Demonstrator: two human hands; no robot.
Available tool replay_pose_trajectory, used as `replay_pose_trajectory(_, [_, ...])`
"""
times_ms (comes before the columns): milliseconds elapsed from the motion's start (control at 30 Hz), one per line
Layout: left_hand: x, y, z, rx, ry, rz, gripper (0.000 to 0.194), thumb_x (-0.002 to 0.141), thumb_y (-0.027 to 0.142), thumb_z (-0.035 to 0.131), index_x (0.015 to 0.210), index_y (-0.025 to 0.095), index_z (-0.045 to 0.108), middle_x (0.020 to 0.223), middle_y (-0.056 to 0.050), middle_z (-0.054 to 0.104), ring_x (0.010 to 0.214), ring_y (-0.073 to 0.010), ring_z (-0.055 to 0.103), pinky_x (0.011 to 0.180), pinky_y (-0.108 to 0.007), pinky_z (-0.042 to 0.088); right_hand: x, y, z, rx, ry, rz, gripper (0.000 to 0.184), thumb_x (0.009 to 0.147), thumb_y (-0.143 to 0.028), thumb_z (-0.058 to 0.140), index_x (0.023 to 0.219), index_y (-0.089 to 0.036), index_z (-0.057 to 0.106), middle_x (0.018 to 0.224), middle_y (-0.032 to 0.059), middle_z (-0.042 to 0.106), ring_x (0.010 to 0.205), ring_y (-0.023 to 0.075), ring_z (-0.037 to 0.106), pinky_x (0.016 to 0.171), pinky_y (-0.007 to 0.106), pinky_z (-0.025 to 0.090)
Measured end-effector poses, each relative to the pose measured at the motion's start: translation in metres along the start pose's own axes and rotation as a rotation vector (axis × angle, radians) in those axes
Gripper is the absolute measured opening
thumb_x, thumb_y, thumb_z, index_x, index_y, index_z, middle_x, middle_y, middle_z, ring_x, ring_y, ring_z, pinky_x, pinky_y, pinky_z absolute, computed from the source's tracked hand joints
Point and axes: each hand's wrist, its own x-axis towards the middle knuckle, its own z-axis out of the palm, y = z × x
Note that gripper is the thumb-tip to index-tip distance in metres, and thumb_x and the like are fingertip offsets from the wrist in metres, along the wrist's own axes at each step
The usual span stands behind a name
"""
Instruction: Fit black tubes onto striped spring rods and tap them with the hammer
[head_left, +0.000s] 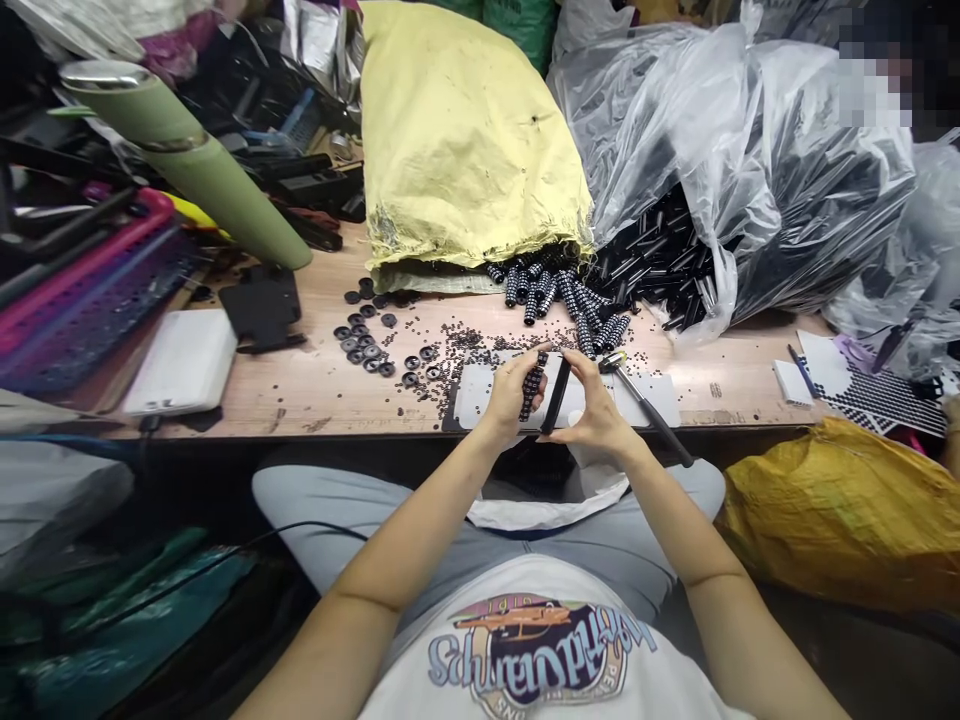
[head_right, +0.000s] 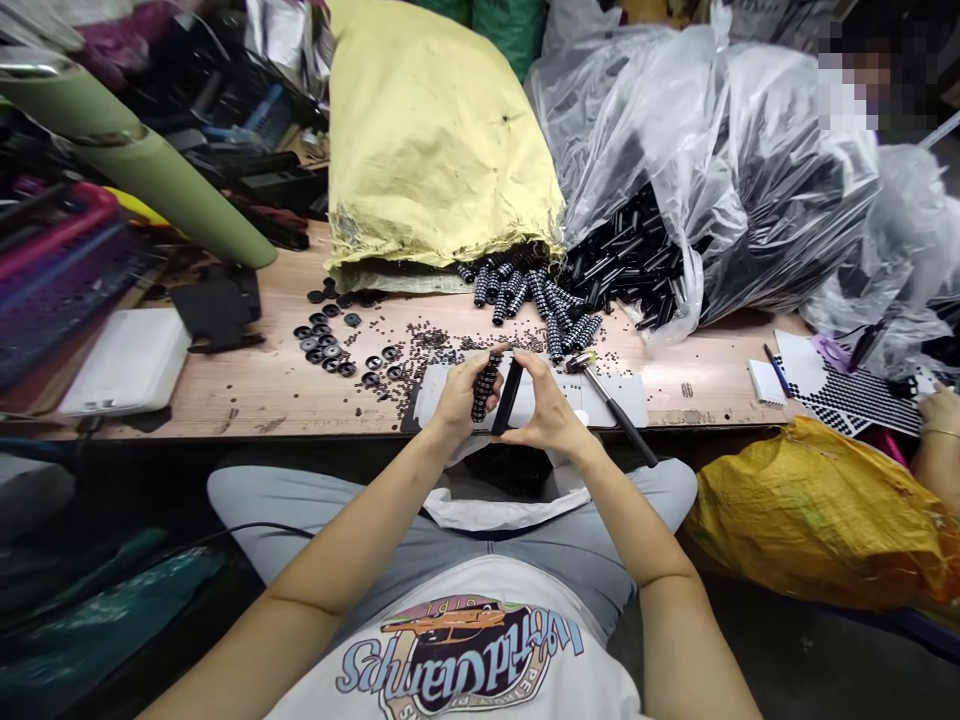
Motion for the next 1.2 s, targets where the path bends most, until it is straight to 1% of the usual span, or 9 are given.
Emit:
replay_pose_trajectory(167, [-0.005,-0.005,0.008,-0.067,0.041,-0.075,0.038,0.072,0.045,0.065,0.091,0.014,0.064,0.058,0.002,0.057,0.045,-0.0121,0.056,0.043,-0.023,0.046,0.005,0.0,0.005,0.0,-0.063,0.009,0.115,0.06,-0.046,0.084,0.148,-0.025,0.014,0.15,0.0148,0.031,0.144,0.0295,0.025,0.12,0.049,0.022])
replay_pose_trajectory(467, [-0.003,-0.005,0.007,0.058,0.023,-0.167,0.036,0.083,0.039,0.058,0.105,0.011,0.062,0.067,-0.002,0.06,0.049,-0.0109,0.058,0.05,-0.024,0.052,0.003,0.001,0.015,0.048,-0.005,0.124,0.106,0.058,-0.034,0.082,0.144,-0.019,0.021,0.142,0.0157,0.035,0.136,0.0278,0.037,0.115,0.044,0.033])
replay_pose_trajectory(533, [0.0,-0.013,0.003,0.205,-0.002,-0.088,0.039,0.088,0.037,0.051,0.115,0.011,0.061,0.077,-0.005,0.062,0.058,-0.0122,0.06,0.059,-0.027,0.054,0.002,0.005,0.021,0.009,0.014,0.157,0.106,0.057,-0.033,0.082,0.143,-0.019,0.021,0.141,0.0161,0.035,0.135,0.0283,0.037,0.114,0.046,0.034])
replay_pose_trajectory(700, [0.004,-0.044,-0.007,1.029,-0.02,0.447,0.049,0.085,0.024,0.057,0.132,0.012,0.054,0.106,-0.014,0.059,0.099,-0.0232,0.057,0.089,-0.039,0.049,-0.009,0.019,0.034,-0.185,0.085,0.216,0.089,0.069,-0.028,0.072,0.142,-0.015,0.023,0.14,0.0189,0.039,0.135,0.0294,0.037,0.114,0.049,0.033])
replay_pose_trajectory(833, [0.008,-0.053,-0.017,1.53,-0.241,0.593,0.042,0.09,0.01,0.041,0.128,0.009,0.056,0.105,-0.017,0.063,0.095,-0.0238,0.057,0.083,-0.037,0.047,-0.042,0.028,0.005,-0.514,0.118,0.412,0.073,0.077,-0.035,0.067,0.137,-0.011,0.034,0.137,0.0221,0.043,0.131,0.0333,0.039,0.107,0.051,0.037])
replay_pose_trajectory(900, [0.008,-0.048,-0.022,1.662,-0.342,0.655,0.042,0.091,0.009,0.037,0.129,0.011,0.056,0.108,-0.016,0.064,0.095,-0.0234,0.058,0.082,-0.037,0.046,-0.063,0.03,-0.022,-0.783,0.186,0.669,0.053,0.083,-0.038,0.062,0.125,-0.008,0.047,0.126,0.0252,0.051,0.121,0.0372,0.046,0.099,0.053,0.039])
replay_pose_trajectory(1000, [0.006,-0.039,-0.026,1.765,-0.391,0.73,0.043,0.093,0.01,0.033,0.13,0.012,0.055,0.112,-0.017,0.064,0.096,-0.0246,0.058,0.085,-0.042,0.043,-0.084,0.024,-0.054,-0.942,0.091,0.915,0.029,0.092,-0.036,0.048,0.101,-0.01,0.058,0.103,0.0227,0.062,0.103,0.0345,0.056,0.085,0.045,0.043])
replay_pose_trajectory(1067, [0.004,-0.035,-0.025,1.79,-0.375,0.747,0.043,0.095,0.011,0.031,0.13,0.012,0.055,0.112,-0.017,0.065,0.098,-0.0257,0.057,0.089,-0.046,0.04,-0.088,0.014,-0.06,-0.847,0.054,0.955,0.028,0.096,-0.036,0.041,0.097,-0.013,0.057,0.09,0.0167,0.065,0.087,0.0286,0.061,0.074,0.036,0.043])
replay_pose_trajectory(1200, [0.001,-0.035,-0.023,1.794,-0.312,0.728,0.044,0.095,0.012,0.03,0.131,0.013,0.055,0.113,-0.016,0.065,0.106,-0.0274,0.056,0.095,-0.05,0.036,-0.084,-0.012,-0.041,-0.592,0.138,0.812,0.037,0.101,-0.041,0.025,0.099,-0.018,0.053,0.072,0.0057,0.063,0.065,0.0198,0.059,0.062,0.027,0.036])
